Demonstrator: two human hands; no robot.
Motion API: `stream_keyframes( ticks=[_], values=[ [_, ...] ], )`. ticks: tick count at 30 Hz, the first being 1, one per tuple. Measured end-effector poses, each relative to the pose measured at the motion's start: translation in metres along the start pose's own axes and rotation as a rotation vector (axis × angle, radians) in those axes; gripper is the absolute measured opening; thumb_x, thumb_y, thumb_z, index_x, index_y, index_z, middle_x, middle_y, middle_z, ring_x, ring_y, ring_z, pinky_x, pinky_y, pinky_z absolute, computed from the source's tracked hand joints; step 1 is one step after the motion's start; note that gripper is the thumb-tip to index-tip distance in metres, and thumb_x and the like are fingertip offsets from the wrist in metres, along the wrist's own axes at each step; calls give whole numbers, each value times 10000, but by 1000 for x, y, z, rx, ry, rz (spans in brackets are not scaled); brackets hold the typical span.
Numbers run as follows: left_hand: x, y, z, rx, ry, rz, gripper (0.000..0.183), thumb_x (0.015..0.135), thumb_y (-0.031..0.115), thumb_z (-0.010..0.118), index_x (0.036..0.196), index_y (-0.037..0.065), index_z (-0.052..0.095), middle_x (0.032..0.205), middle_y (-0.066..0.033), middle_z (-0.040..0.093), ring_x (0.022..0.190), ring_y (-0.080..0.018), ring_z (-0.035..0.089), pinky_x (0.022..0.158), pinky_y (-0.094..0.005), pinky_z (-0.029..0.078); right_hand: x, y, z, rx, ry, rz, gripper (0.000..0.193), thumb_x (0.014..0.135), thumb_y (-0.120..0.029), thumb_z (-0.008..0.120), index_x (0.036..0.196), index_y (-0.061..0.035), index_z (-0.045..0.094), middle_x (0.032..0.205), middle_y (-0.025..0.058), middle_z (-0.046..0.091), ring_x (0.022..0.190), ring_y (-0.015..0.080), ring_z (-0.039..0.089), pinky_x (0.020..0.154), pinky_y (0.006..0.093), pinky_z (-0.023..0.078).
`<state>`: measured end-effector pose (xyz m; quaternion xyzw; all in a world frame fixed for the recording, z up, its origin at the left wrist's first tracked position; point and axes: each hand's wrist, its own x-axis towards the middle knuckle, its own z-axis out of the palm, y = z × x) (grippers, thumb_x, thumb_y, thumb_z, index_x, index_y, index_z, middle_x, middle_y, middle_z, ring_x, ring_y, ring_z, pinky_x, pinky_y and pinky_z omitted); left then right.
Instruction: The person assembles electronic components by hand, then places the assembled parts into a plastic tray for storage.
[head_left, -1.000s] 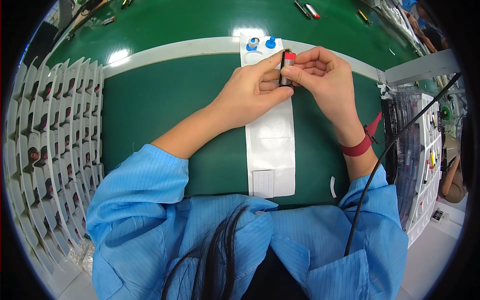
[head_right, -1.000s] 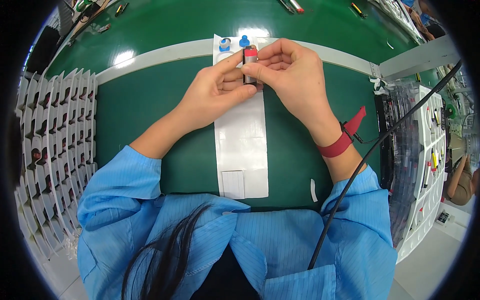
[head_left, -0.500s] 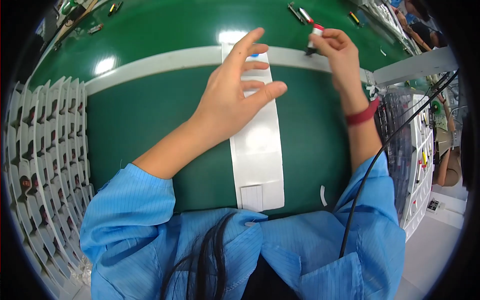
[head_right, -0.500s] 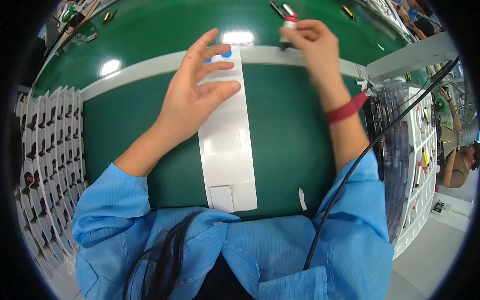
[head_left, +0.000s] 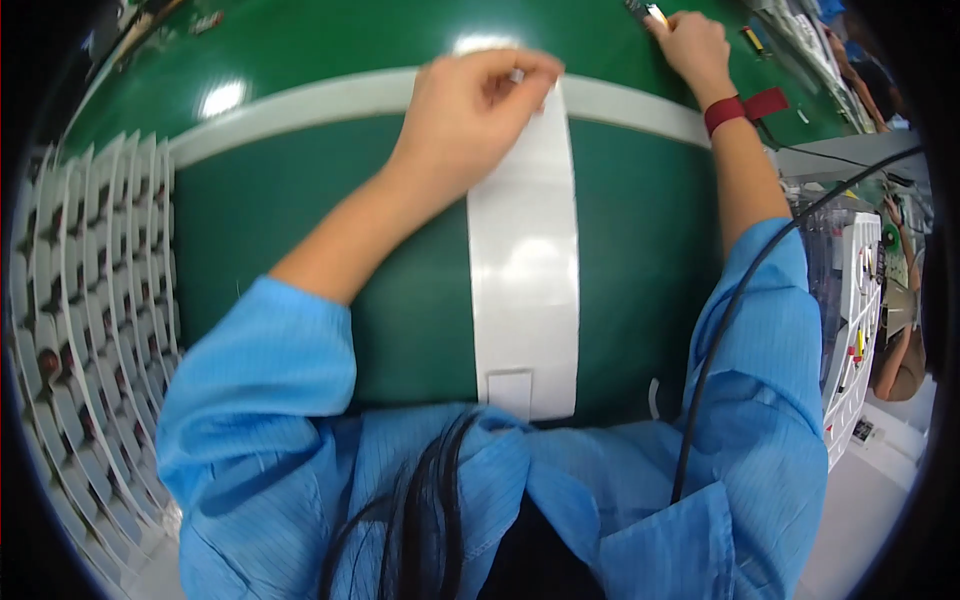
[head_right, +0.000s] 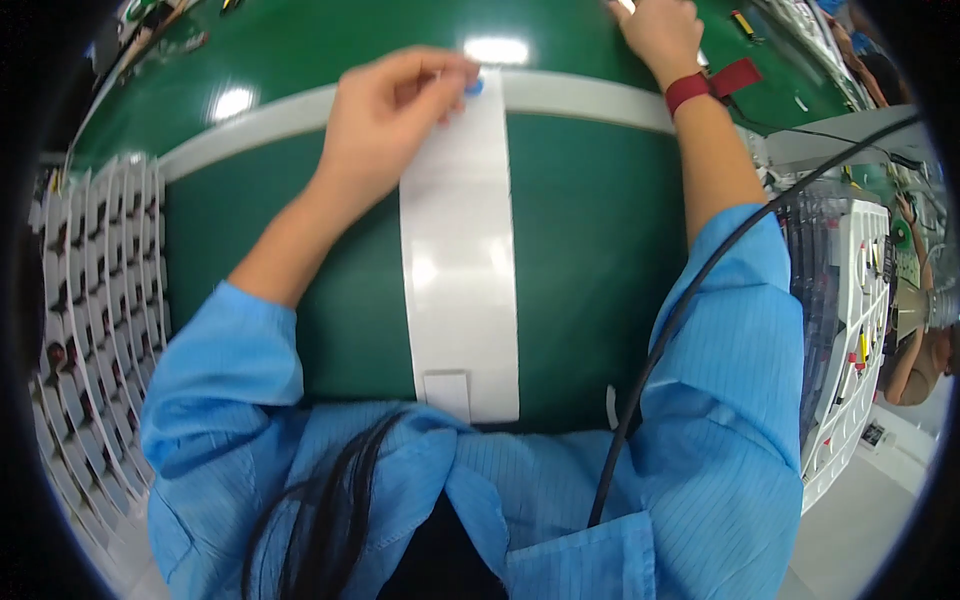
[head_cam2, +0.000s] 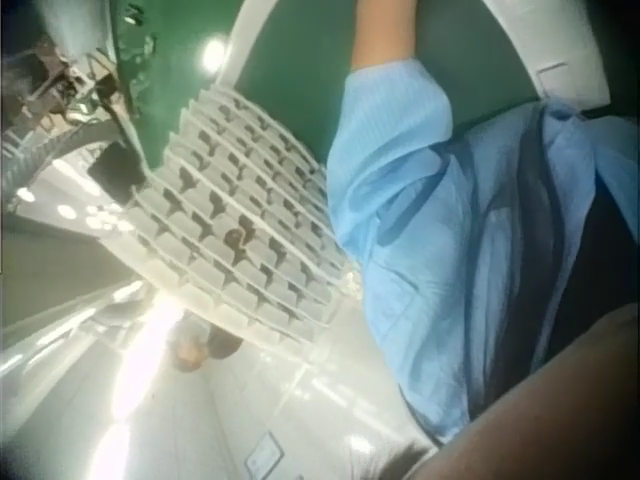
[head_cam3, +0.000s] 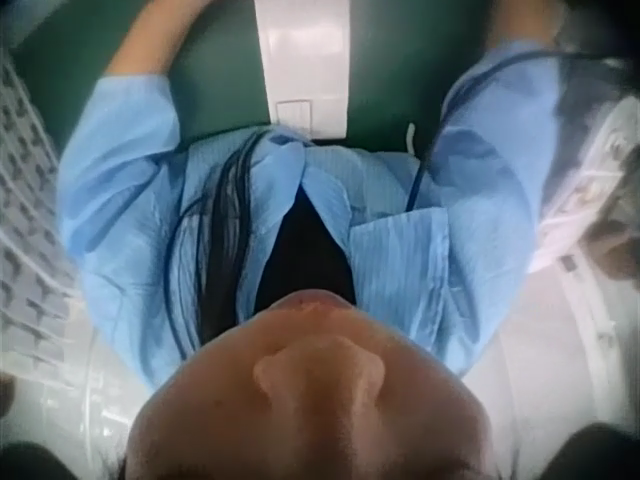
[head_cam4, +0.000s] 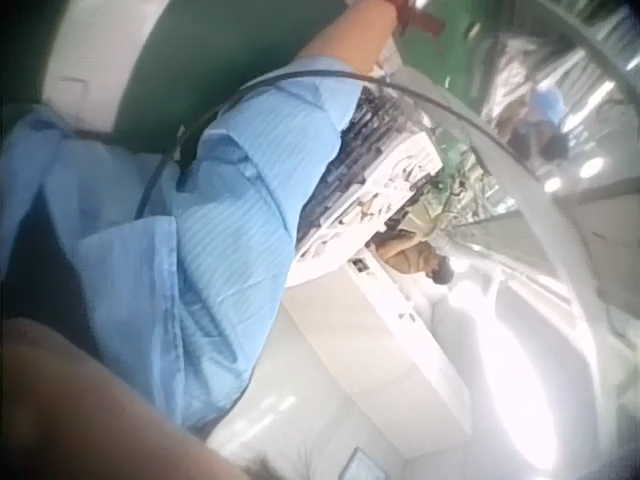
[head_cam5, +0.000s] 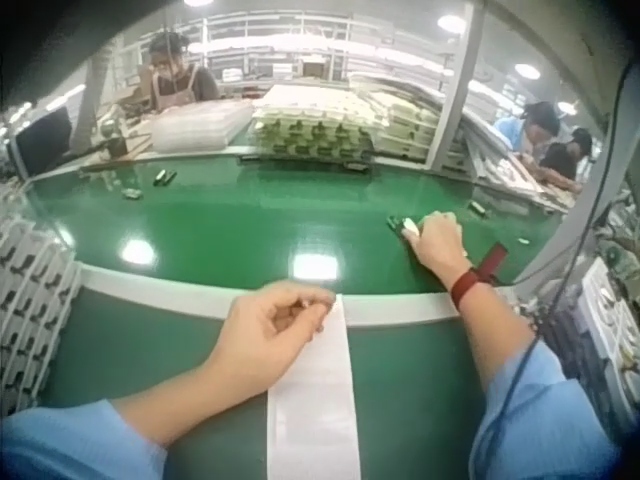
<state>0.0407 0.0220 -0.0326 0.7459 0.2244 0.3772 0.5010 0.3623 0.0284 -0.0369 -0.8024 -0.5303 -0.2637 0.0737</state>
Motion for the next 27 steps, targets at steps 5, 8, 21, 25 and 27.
stream_keyframes(
  ticks=[5,8,21,25,27],
  values=[
    [9,23,-13,-148,194,-59,283,876,183,538,1059,-31,565,809,-69,593,663,-101,538,568,-222,444,-26,-45,-67,1026,-197,-58,125,783,-91,633,752,0,554,659,47,583,597,107,562,550,241,457],
    [4,57,-31,-362,7,-639,317,881,220,540,1060,-41,558,816,-86,592,674,-115,545,590,-233,462,-82,-89,-153,1262,-301,-308,98,776,-1,622,814,-4,532,780,49,573,681,101,555,617,225,468],
    [-23,32,-17,-792,-797,-535,311,879,133,513,1106,-79,527,883,-176,633,712,-174,648,587,-190,552,-162,-76,-206,481,238,-1060,181,702,-29,690,865,-8,614,885,128,638,746,260,625,650,295,507],
    [-32,38,-20,-373,-522,-419,212,840,38,499,983,-94,584,739,-92,617,572,-89,568,500,-171,476,-225,-108,-224,1028,-206,-896,177,636,-46,667,796,7,613,780,87,596,674,205,593,566,287,484],
    [-33,36,-15,-176,-506,-278,190,828,32,522,952,-87,602,708,-67,600,564,-72,532,513,-176,441,-246,-115,-221,964,-274,-712,208,661,-64,697,847,-17,616,812,85,604,689,216,584,593,294,485]
  ],
)
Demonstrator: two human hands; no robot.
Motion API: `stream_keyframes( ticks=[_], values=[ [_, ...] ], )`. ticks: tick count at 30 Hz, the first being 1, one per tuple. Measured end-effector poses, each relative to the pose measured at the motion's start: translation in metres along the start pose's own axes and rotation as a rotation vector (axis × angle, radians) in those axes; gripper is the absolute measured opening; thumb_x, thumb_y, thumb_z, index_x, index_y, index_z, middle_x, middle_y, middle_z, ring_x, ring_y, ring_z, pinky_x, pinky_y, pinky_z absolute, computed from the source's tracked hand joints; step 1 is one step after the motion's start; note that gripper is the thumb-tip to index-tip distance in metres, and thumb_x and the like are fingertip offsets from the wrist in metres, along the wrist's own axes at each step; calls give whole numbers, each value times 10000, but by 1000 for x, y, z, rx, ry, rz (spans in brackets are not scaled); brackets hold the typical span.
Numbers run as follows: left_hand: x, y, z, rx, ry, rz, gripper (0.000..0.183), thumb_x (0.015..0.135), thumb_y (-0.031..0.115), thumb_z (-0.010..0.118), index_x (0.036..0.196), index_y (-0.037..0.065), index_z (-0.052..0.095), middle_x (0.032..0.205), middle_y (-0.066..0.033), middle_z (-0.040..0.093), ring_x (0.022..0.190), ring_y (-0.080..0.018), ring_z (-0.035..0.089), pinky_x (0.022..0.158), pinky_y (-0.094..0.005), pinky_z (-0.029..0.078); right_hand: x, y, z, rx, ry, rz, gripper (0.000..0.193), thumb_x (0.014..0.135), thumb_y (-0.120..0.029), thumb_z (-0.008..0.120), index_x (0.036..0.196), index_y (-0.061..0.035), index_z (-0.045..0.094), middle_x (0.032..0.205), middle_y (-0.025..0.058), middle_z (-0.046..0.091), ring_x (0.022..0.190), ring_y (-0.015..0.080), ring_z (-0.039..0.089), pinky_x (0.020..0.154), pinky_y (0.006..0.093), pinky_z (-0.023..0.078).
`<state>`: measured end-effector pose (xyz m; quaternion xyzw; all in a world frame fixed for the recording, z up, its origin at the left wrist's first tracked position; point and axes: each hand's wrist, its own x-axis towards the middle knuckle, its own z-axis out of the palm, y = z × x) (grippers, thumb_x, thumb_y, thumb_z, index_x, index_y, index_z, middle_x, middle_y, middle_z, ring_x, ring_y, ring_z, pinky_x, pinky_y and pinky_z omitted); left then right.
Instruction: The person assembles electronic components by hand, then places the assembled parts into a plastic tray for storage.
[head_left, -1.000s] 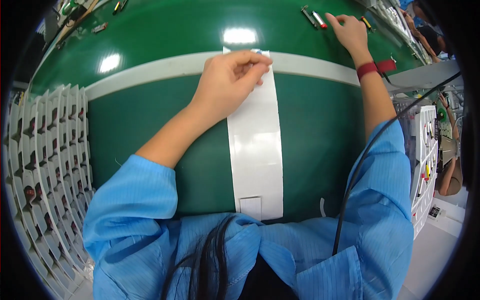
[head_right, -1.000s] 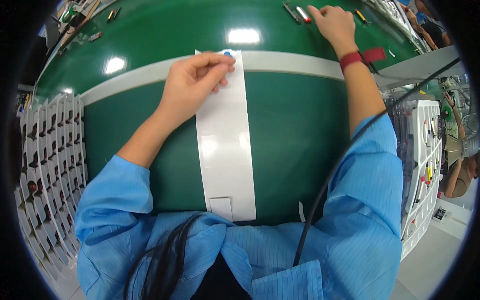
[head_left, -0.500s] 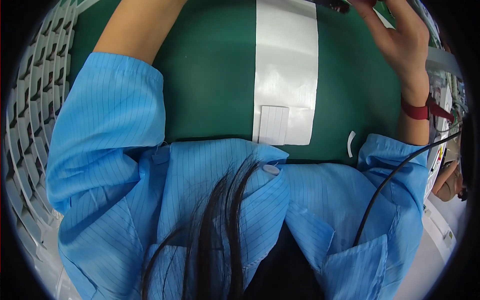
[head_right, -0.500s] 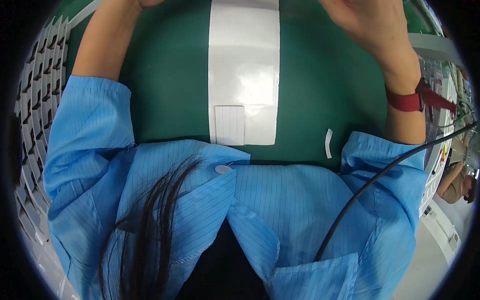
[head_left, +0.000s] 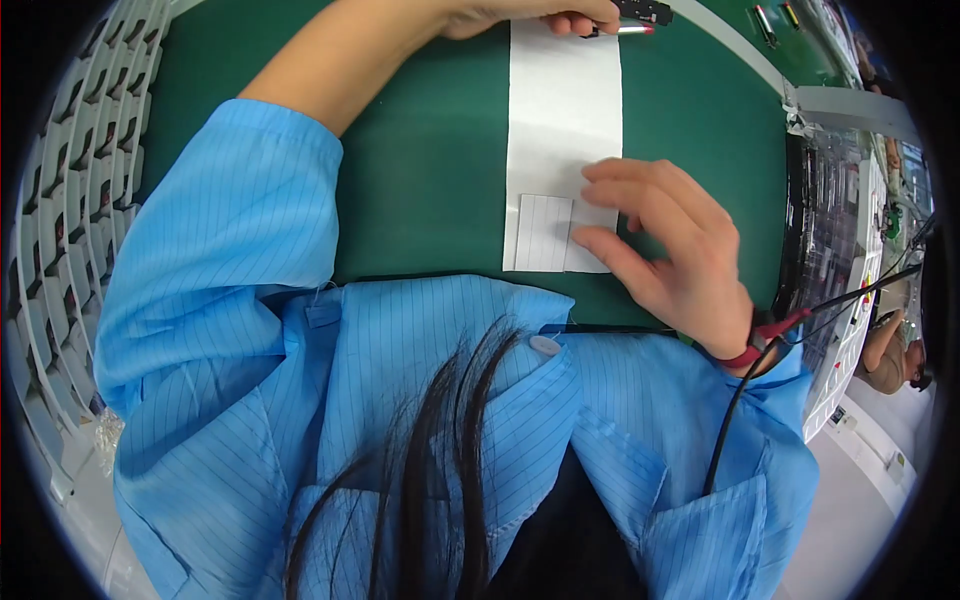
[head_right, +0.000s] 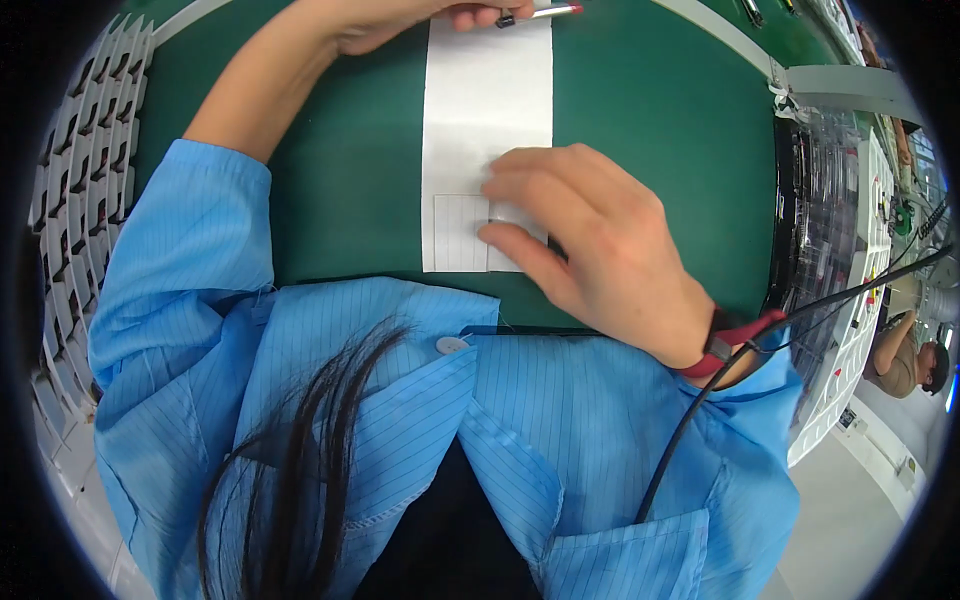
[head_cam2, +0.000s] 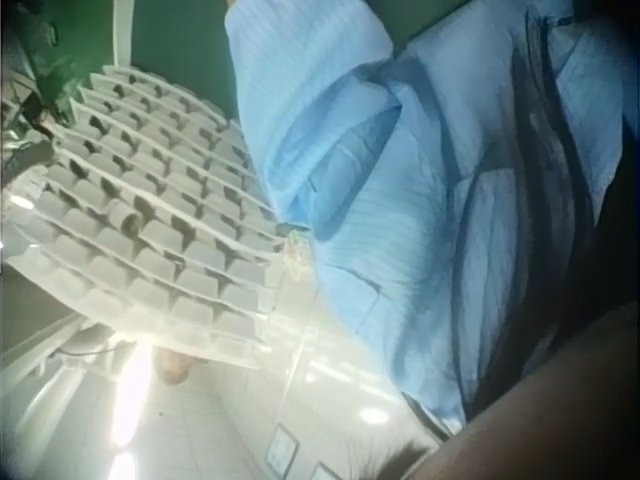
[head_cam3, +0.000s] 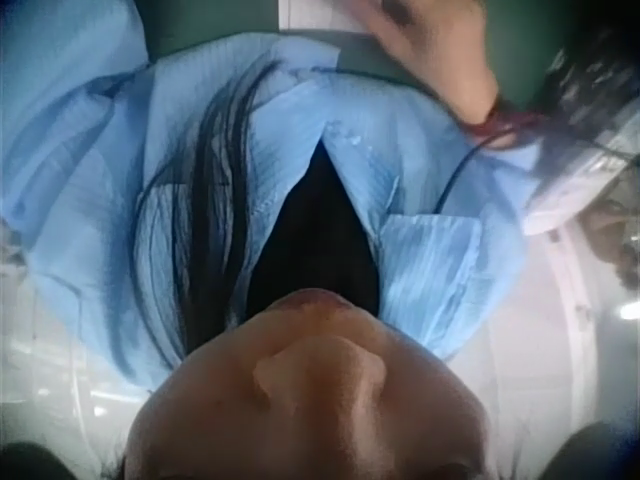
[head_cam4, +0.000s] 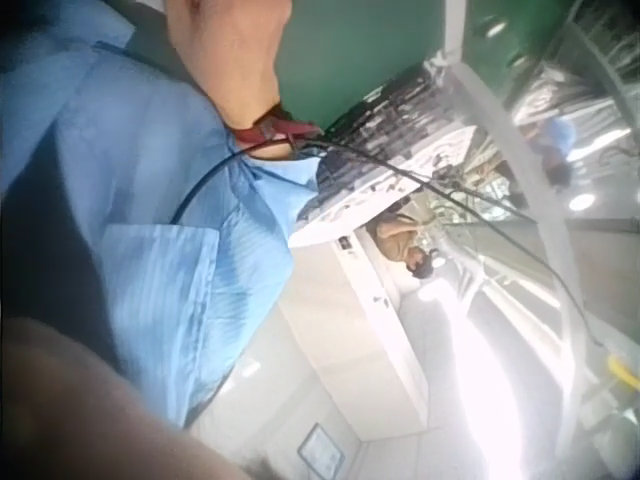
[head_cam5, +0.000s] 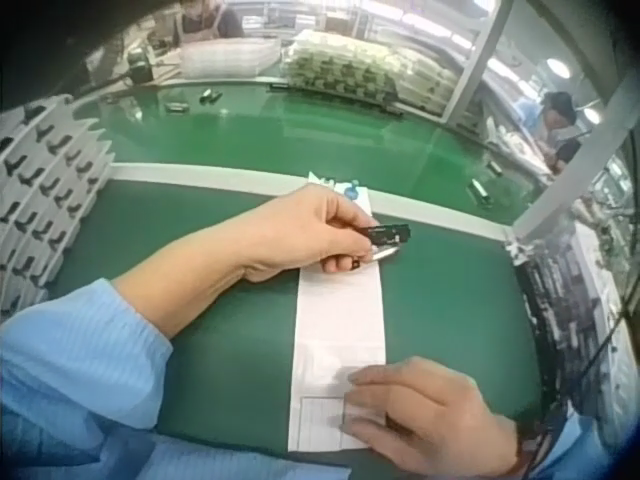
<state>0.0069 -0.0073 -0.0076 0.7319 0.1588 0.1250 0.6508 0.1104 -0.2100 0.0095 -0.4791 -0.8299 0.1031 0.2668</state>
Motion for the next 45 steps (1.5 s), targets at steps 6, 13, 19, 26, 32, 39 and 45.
stream_keyframes(
  ticks=[6,13,19,26,32,39,45],
  values=[
    [-3,-11,25,-642,-32,-169,195,897,125,483,899,-38,589,780,-60,604,614,-80,554,587,-185,489,-5,-16,14,41,22,401,197,691,-29,674,872,-29,594,812,103,599,717,236,586,636,312,484],
    [-15,-29,68,-1045,361,-20,218,879,97,475,1015,-61,538,864,-110,586,698,-158,562,677,-278,514,11,-7,12,400,-88,625,189,689,23,648,810,-16,508,728,111,542,651,238,565,599,324,469],
    [-29,-17,76,-871,304,-20,197,909,120,454,1019,-33,513,892,-84,592,715,-104,546,742,-272,498,-12,-13,31,49,126,213,194,630,80,599,769,-28,518,774,75,547,698,241,546,618,317,457],
    [-18,-15,59,-290,218,17,279,833,60,516,1064,-94,489,839,-144,624,688,-169,623,632,-263,531,-23,-5,20,16,97,-44,177,621,55,619,761,-16,538,788,87,552,702,229,567,598,298,472],
    [-19,-17,53,-311,192,-83,305,847,89,538,1106,-62,481,866,-123,610,724,-129,599,684,-235,518,-22,-19,-38,825,-289,-23,100,736,36,616,728,-29,541,771,80,561,663,163,580,571,252,484],
    [-10,2,26,-501,414,138,274,856,57,477,1119,-22,477,890,-93,576,761,-144,563,698,-319,543,14,62,-19,924,19,851,139,750,-15,658,828,-34,544,744,5,597,658,42,554,536,161,410],
    [-12,-2,-2,-924,363,249,168,890,87,483,1028,8,539,837,-40,584,716,-101,563,765,-309,510,73,125,-30,813,-114,667,192,736,-70,666,878,-41,540,713,2,594,622,38,537,485,158,355]
  ],
)
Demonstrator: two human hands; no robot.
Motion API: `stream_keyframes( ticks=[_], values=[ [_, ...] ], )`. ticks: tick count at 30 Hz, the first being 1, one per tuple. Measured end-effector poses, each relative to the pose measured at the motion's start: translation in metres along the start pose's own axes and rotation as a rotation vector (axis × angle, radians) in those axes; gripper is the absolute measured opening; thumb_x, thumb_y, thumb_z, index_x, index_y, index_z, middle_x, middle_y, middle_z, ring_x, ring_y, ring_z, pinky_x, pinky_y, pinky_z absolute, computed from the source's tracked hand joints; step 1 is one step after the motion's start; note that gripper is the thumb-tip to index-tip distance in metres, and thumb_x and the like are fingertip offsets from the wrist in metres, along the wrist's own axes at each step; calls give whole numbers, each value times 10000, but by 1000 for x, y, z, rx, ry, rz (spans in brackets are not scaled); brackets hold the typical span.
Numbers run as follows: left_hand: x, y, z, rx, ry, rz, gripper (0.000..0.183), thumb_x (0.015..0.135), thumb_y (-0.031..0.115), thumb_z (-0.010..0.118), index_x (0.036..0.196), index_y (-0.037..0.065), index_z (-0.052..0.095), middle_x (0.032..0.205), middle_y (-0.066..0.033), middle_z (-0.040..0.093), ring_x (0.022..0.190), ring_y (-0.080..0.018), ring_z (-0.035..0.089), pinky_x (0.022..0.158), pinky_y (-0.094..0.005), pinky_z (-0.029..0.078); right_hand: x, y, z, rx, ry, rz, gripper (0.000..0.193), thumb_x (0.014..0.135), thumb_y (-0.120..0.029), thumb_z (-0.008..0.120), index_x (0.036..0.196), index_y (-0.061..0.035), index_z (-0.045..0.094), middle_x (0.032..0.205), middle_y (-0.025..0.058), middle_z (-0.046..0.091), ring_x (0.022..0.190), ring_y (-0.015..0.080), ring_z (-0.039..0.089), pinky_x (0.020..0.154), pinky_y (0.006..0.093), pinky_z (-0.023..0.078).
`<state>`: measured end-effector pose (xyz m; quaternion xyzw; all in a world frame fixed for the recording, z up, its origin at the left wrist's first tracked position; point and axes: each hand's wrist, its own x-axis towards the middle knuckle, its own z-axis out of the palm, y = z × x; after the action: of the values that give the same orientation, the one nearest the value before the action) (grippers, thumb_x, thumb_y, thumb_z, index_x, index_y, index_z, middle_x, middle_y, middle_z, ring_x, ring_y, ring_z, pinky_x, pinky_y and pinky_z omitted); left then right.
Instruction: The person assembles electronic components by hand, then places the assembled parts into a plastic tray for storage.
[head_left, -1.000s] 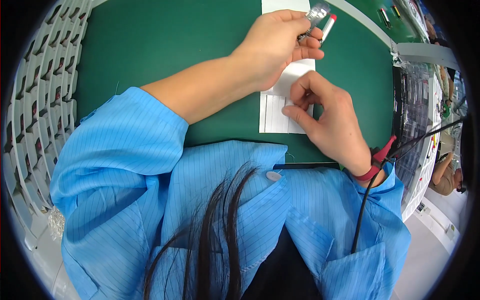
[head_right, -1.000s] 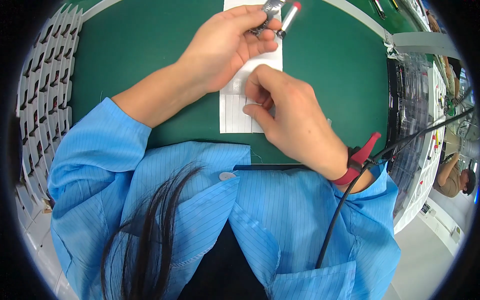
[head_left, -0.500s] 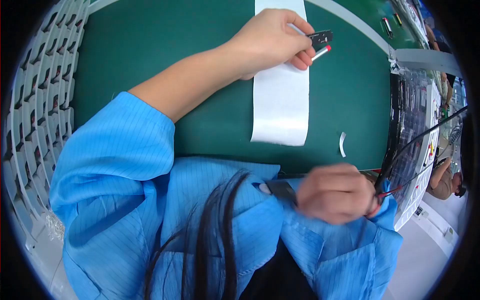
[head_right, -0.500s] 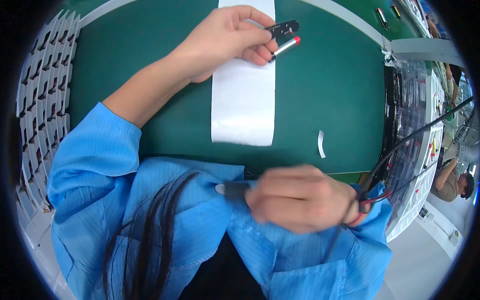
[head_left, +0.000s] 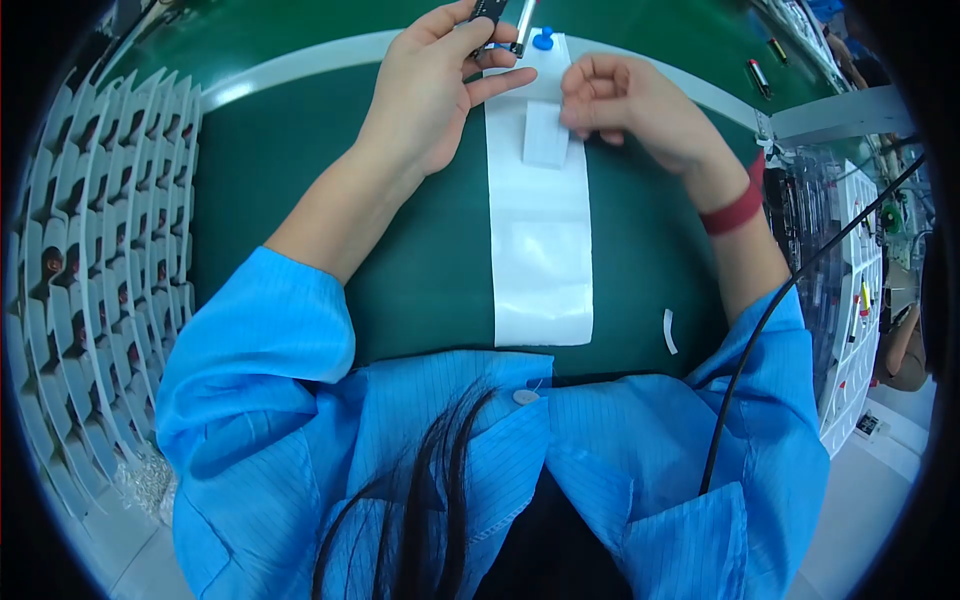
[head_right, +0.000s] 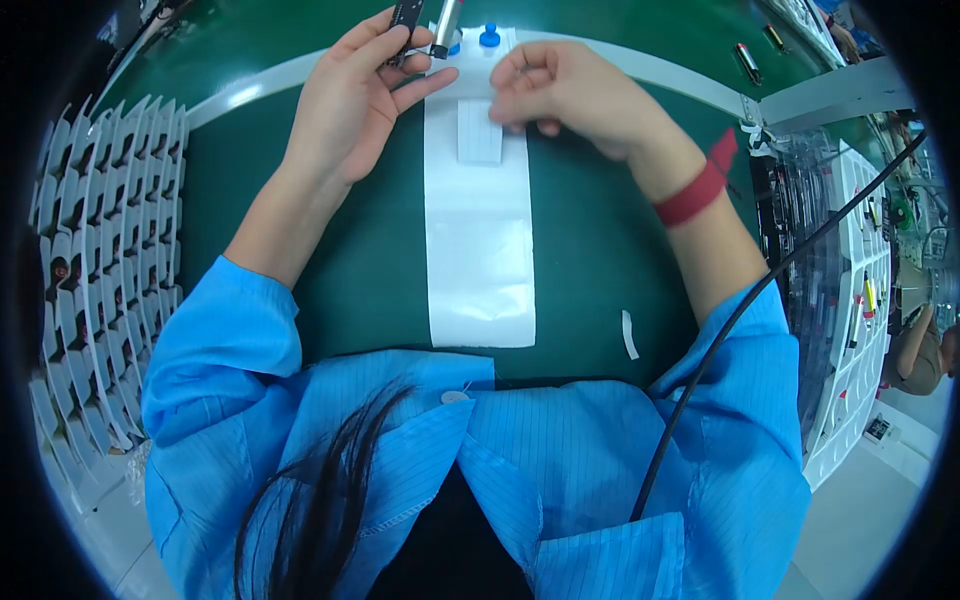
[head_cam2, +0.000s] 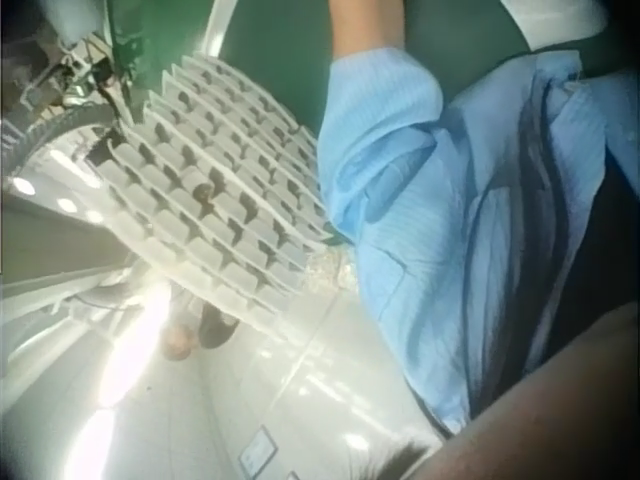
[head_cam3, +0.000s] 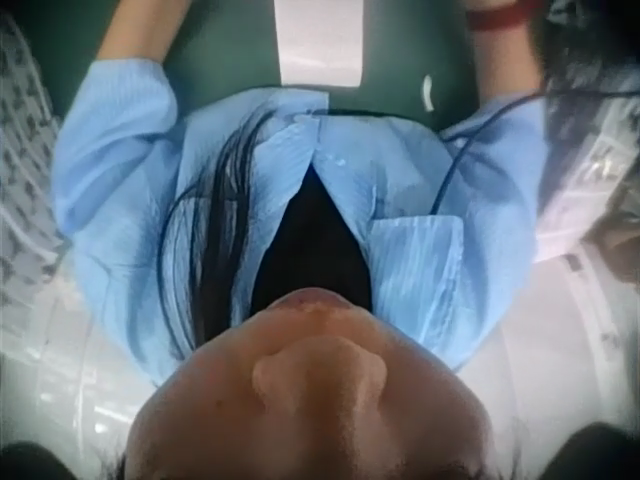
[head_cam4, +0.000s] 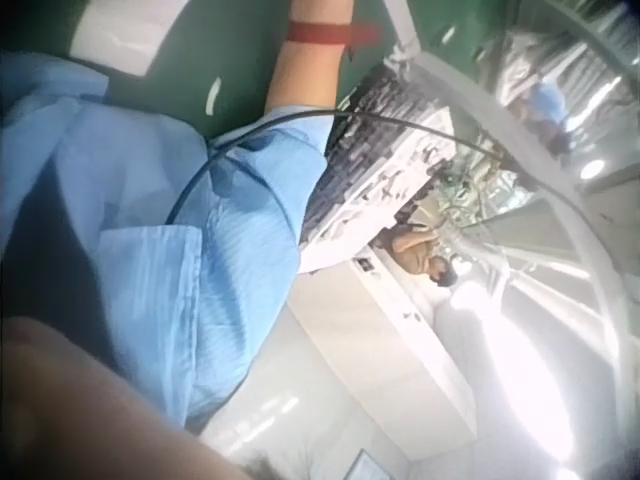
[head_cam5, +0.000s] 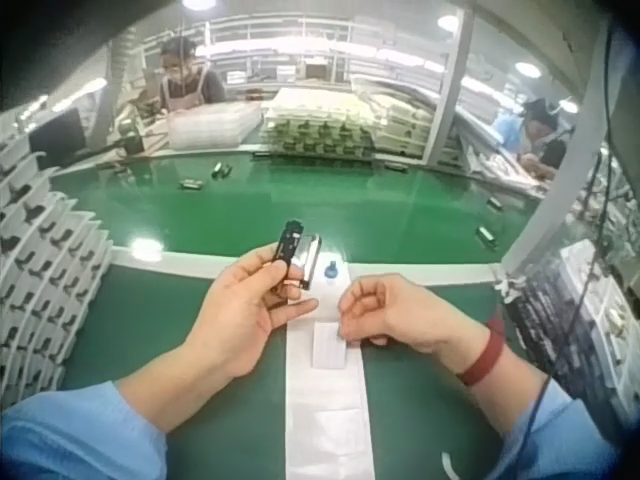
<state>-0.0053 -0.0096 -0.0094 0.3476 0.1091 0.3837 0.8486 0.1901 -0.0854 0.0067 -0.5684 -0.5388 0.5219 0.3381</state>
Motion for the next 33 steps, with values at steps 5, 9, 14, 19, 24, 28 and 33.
stream_keyframes(
  ticks=[5,9,14,19,24,28,33],
  values=[
    [23,-9,5,228,197,87,251,890,73,445,1125,-11,466,909,-85,560,771,-134,558,782,-368,521,38,-3,-14,-190,67,62,200,729,-49,666,872,-46,527,676,-6,584,603,32,527,483,147,349],
    [28,-23,13,305,312,-25,235,918,79,403,1136,-6,421,914,-82,536,786,-145,540,869,-458,489,47,14,-10,-224,108,-26,224,662,-26,676,836,-5,536,670,50,587,619,102,572,581,219,452],
    [34,-29,1,441,282,-46,259,910,70,405,1154,-16,403,906,-91,533,808,-159,554,815,-368,520,18,20,10,-458,332,-367,151,715,-35,646,817,-9,538,698,72,575,637,161,582,592,258,473],
    [33,-28,3,568,268,-88,305,902,76,433,1181,-43,395,913,-108,565,798,-165,590,788,-291,522,-63,-20,33,-746,-67,-967,106,757,22,584,806,-35,508,767,99,544,698,194,589,624,268,494],
    [33,-20,6,481,18,-162,280,903,117,464,1140,-22,517,897,-98,619,660,-59,502,620,-191,462,-36,-31,-3,487,245,-236,214,777,-31,633,936,-47,491,810,58,601,720,122,575,616,205,439],
    [32,-19,-2,367,-71,-327,295,926,132,419,1146,-41,511,939,-113,620,680,-59,519,651,-180,477,1,-1,-15,545,323,-242,205,771,-37,646,923,-47,509,806,50,609,695,101,562,615,185,408],
    [34,-23,-8,369,-71,-345,301,930,151,427,1135,-54,510,949,-133,619,712,-66,549,690,-192,500,8,13,-11,383,451,-286,154,760,-35,662,864,-33,548,787,45,619,696,87,554,628,177,405]
  ],
)
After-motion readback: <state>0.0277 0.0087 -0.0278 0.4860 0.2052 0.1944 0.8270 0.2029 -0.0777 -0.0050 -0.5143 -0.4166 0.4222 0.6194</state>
